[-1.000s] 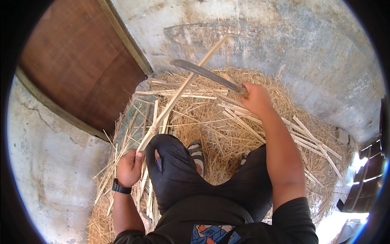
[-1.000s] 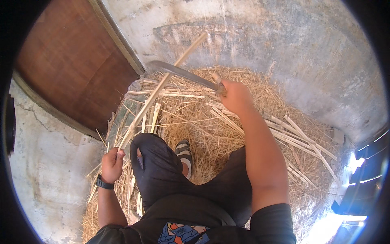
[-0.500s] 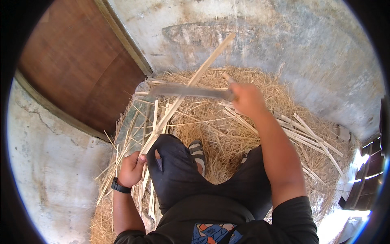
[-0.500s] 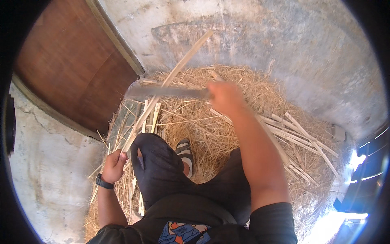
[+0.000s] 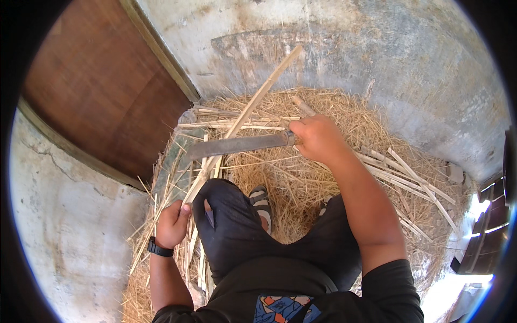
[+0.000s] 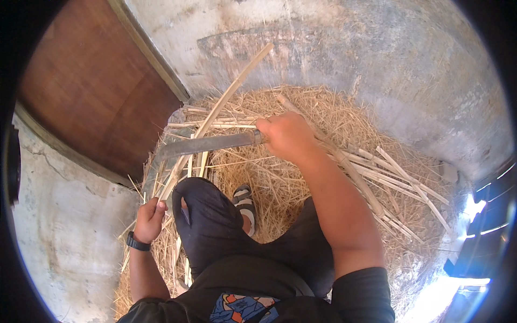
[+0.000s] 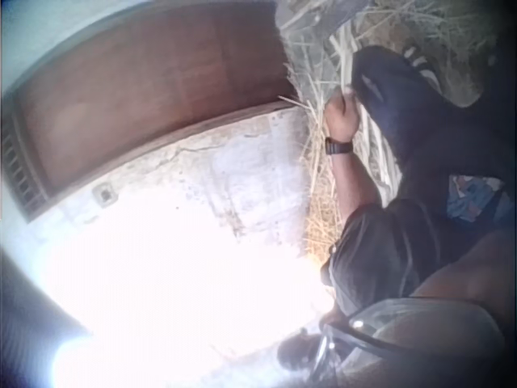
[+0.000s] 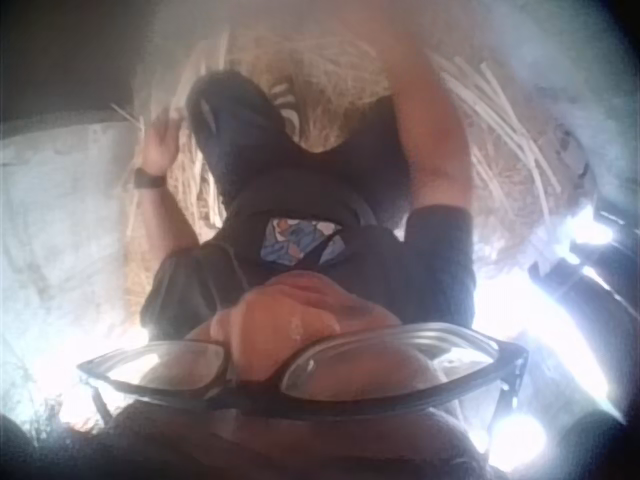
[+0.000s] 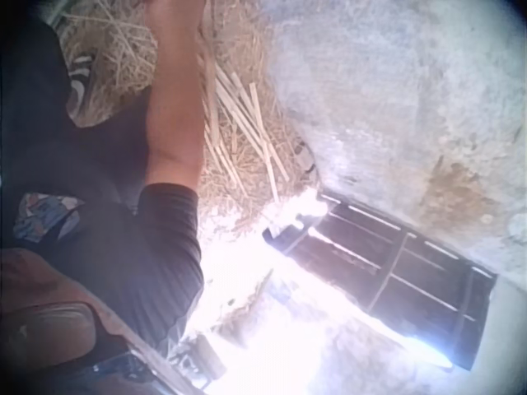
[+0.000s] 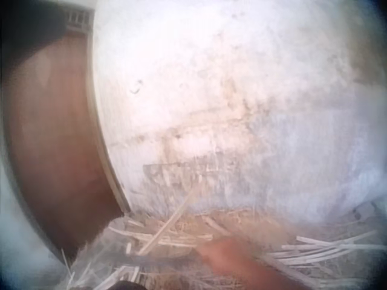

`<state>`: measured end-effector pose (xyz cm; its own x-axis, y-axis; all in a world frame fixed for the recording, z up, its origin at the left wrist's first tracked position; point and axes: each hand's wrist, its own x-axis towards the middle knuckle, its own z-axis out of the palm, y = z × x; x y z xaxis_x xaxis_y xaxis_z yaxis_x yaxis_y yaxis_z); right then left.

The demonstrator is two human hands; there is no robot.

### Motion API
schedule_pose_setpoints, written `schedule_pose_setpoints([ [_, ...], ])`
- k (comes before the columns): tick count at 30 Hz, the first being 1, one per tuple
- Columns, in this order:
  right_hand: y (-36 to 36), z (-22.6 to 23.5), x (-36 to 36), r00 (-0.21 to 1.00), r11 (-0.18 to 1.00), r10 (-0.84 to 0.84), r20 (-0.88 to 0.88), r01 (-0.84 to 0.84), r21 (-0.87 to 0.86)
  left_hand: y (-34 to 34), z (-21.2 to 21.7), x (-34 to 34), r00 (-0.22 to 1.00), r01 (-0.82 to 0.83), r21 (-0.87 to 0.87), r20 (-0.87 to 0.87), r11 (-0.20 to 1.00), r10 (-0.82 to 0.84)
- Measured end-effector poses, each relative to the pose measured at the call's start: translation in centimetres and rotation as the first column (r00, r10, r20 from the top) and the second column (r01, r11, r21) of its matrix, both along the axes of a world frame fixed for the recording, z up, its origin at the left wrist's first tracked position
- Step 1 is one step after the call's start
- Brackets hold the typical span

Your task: The person sits on a hay-covered floor and uses a machete to split long bamboo poles into thin strips. They hold the bamboo with one hand and strike it with the machete in the other, repeatedly splitting the material into smaller pieces.

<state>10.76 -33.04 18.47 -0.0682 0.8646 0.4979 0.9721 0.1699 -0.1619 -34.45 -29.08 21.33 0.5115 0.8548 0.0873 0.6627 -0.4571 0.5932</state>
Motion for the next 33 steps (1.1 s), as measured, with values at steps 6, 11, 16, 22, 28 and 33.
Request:
schedule_pose_setpoints([
  [6, 0.4, -1.6, 5.8, 0.835, 0.908, -0.415, -0.361, 0.356, -0.221, -0.3, 1.1, -1.9, 0.994, -0.010, 0.056, -0.106, 0.998, 0.016],
  [11, -0.8, 0.4, 4.2, 0.872, 0.910, -0.388, -0.299, 0.311, -0.273, -0.8, 0.6, -2.2, 0.990, -0.030, 0.059, -0.133, 0.998, 0.037],
  [16, -0.5, -0.3, 0.8, 0.996, 0.999, -0.029, -0.083, 0.026, -0.036, -1.2, 0.4, -0.7, 0.997, -0.020, 0.087, -0.070, 0.996, 0.026],
  [22, -0.1, -0.6, 4.1, 0.890, 0.961, -0.275, -0.365, 0.239, -0.140, -1.6, 1.5, -1.4, 0.994, -0.035, 0.214, -0.098, 0.976, 0.057],
  [28, -0.7, 0.0, 3.7, 0.918, 0.955, -0.295, -0.267, 0.277, -0.103, -1.8, 2.2, -1.3, 0.995, -0.020, 0.155, -0.092, 0.988, 0.034],
  [33, -0.4, 0.7, 0.8, 0.993, 0.992, -0.102, -0.062, 0.097, -0.083, -1.7, 1.6, -0.9, 0.998, -0.010, 0.081, -0.069, 0.997, 0.016],
])
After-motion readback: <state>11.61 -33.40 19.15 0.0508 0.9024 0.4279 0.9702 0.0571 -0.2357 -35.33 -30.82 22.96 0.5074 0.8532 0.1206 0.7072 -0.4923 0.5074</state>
